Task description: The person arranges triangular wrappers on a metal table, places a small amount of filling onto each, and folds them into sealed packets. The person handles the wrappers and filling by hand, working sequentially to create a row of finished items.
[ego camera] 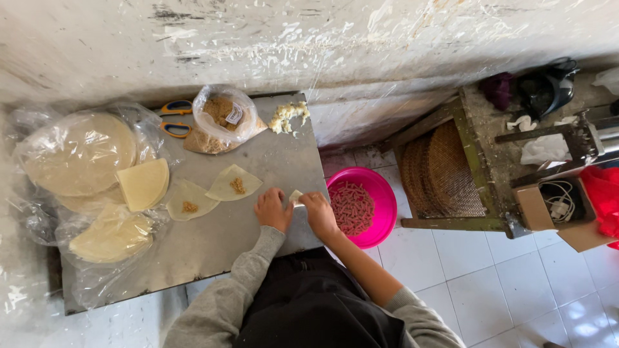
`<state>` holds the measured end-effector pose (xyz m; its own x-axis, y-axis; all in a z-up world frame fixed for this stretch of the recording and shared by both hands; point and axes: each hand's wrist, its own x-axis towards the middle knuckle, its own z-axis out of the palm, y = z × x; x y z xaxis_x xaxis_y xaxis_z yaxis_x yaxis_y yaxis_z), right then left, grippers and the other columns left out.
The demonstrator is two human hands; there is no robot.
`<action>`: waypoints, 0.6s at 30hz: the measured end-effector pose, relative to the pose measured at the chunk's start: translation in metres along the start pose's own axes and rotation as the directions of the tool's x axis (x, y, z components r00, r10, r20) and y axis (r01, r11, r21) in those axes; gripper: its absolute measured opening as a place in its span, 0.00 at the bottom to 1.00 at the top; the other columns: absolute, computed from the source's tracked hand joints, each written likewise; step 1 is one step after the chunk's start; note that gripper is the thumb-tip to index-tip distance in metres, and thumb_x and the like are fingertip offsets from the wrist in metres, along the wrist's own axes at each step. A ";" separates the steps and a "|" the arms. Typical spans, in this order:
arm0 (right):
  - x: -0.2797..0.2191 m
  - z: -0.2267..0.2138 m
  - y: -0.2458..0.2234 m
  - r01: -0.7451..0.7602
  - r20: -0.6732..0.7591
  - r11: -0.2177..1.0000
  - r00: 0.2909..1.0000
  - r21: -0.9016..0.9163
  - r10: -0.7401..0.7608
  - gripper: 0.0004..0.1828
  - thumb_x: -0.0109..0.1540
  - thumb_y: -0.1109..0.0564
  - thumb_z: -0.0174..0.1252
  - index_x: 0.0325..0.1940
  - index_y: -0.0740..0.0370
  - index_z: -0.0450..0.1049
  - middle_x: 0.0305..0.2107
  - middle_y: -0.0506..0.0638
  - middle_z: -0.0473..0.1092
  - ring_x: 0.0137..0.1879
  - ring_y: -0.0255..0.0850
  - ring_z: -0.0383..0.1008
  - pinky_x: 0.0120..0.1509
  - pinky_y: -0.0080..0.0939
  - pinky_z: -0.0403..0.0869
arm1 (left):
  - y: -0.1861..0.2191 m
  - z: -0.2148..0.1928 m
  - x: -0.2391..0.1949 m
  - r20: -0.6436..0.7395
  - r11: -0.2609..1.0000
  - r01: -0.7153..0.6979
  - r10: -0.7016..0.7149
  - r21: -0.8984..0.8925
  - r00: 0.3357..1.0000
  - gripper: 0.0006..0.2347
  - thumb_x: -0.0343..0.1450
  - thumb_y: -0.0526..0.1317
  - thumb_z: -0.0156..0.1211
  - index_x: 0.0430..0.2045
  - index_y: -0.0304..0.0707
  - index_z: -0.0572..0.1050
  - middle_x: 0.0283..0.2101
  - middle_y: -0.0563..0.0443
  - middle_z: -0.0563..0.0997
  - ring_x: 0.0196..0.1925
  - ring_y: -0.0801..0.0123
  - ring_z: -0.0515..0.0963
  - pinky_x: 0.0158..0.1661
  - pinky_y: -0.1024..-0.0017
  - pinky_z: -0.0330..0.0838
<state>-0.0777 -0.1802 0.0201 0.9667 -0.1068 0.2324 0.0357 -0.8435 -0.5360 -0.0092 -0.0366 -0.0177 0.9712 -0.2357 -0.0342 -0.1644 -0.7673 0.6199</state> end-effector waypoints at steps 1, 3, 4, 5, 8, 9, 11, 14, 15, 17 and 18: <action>-0.003 -0.004 -0.006 0.044 0.028 0.990 0.999 -0.133 -0.041 0.15 0.61 0.63 0.54 0.52 0.59 0.74 0.48 0.51 0.74 0.58 0.51 0.71 0.60 0.49 0.71 | 0.000 -0.001 0.001 -0.037 0.999 -0.037 0.036 -0.031 0.999 0.17 0.64 0.46 0.70 0.42 0.44 0.73 0.42 0.56 0.78 0.52 0.59 0.73 0.52 0.56 0.61; -0.012 -0.012 -0.017 0.143 0.104 0.911 0.988 -0.386 -0.111 0.23 0.60 0.61 0.54 0.60 0.60 0.72 0.54 0.51 0.71 0.63 0.51 0.68 0.61 0.53 0.69 | 0.000 -0.003 -0.003 -0.115 0.990 -0.109 0.098 -0.089 0.988 0.20 0.63 0.46 0.69 0.47 0.45 0.71 0.43 0.55 0.78 0.52 0.56 0.73 0.50 0.54 0.62; -0.007 -0.012 -0.018 0.153 0.123 0.882 0.986 -0.446 -0.109 0.25 0.59 0.61 0.54 0.62 0.60 0.70 0.58 0.52 0.69 0.65 0.52 0.65 0.61 0.54 0.68 | -0.001 -0.005 -0.001 -0.190 0.986 -0.127 0.105 -0.111 0.976 0.20 0.65 0.47 0.68 0.48 0.44 0.71 0.44 0.53 0.78 0.51 0.55 0.73 0.51 0.53 0.62; -0.004 -0.010 -0.019 0.158 0.140 0.851 0.985 -0.501 -0.101 0.27 0.59 0.60 0.54 0.64 0.60 0.68 0.61 0.53 0.66 0.66 0.52 0.63 0.61 0.56 0.67 | -0.005 -0.010 0.000 -0.258 0.981 -0.147 0.110 -0.127 0.960 0.19 0.67 0.47 0.67 0.49 0.43 0.71 0.46 0.51 0.77 0.51 0.54 0.73 0.51 0.53 0.63; 0.019 0.005 -0.008 0.147 0.116 0.817 0.988 -0.558 -0.099 0.32 0.59 0.60 0.54 0.69 0.59 0.65 0.68 0.55 0.60 0.69 0.55 0.60 0.63 0.60 0.64 | -0.018 -0.030 0.001 -0.394 0.980 -0.186 0.145 -0.069 0.908 0.18 0.71 0.46 0.65 0.52 0.42 0.71 0.50 0.48 0.77 0.54 0.50 0.73 0.53 0.51 0.64; 0.031 0.011 -0.004 0.140 0.091 0.818 0.990 -0.557 -0.108 0.33 0.59 0.61 0.55 0.71 0.59 0.64 0.69 0.56 0.58 0.69 0.55 0.59 0.65 0.62 0.63 | -0.023 -0.040 0.003 -0.431 0.980 -0.195 0.164 -0.027 0.887 0.17 0.71 0.45 0.64 0.53 0.42 0.71 0.52 0.47 0.77 0.56 0.49 0.73 0.55 0.51 0.64; 0.042 0.012 0.009 0.127 0.160 0.874 0.985 -0.469 -0.057 0.37 0.56 0.64 0.55 0.71 0.55 0.64 0.71 0.55 0.56 0.70 0.56 0.58 0.66 0.59 0.62 | -0.030 -0.059 0.005 -0.458 0.988 -0.152 0.127 -0.019 0.880 0.18 0.69 0.43 0.64 0.53 0.42 0.71 0.52 0.47 0.77 0.56 0.48 0.72 0.56 0.51 0.64; 0.047 0.003 0.023 0.016 0.157 0.983 0.988 -0.180 0.013 0.44 0.51 0.68 0.55 0.73 0.52 0.64 0.70 0.55 0.59 0.70 0.54 0.59 0.66 0.58 0.61 | -0.048 -0.088 0.006 -0.504 0.996 -0.015 0.058 0.089 0.862 0.19 0.67 0.41 0.64 0.52 0.44 0.72 0.52 0.48 0.76 0.56 0.49 0.72 0.54 0.51 0.64; 0.045 0.001 0.024 -0.036 0.151 0.998 0.988 -0.052 0.043 0.46 0.49 0.69 0.54 0.74 0.51 0.64 0.69 0.55 0.61 0.70 0.53 0.59 0.66 0.58 0.61 | -0.055 -0.095 0.004 -0.518 0.989 0.051 0.027 0.136 0.855 0.19 0.66 0.40 0.65 0.51 0.45 0.72 0.53 0.48 0.76 0.56 0.50 0.72 0.53 0.51 0.64; 0.044 0.003 0.022 -0.038 0.115 0.998 0.993 0.050 0.032 0.38 0.54 0.61 0.61 0.69 0.50 0.67 0.56 0.51 0.71 0.64 0.50 0.66 0.65 0.58 0.61 | -0.070 -0.104 0.006 -0.446 0.959 0.129 -0.003 0.252 0.895 0.17 0.66 0.38 0.64 0.49 0.51 0.73 0.52 0.53 0.76 0.56 0.54 0.72 0.52 0.53 0.64; 0.042 0.004 0.021 -0.041 0.098 0.994 0.995 0.100 0.031 0.34 0.56 0.58 0.65 0.67 0.50 0.69 0.49 0.49 0.76 0.61 0.49 0.69 0.65 0.58 0.62 | -0.074 -0.103 0.005 -0.408 0.937 0.163 -0.024 0.310 0.913 0.16 0.66 0.37 0.64 0.48 0.54 0.74 0.52 0.56 0.76 0.55 0.56 0.72 0.52 0.54 0.64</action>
<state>-0.0351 -0.2008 0.0153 0.9875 -0.0809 0.1351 0.0214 -0.7813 -0.6238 0.0254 0.0812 0.0171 0.9608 0.0461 0.2735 -0.0493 -0.9420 0.3319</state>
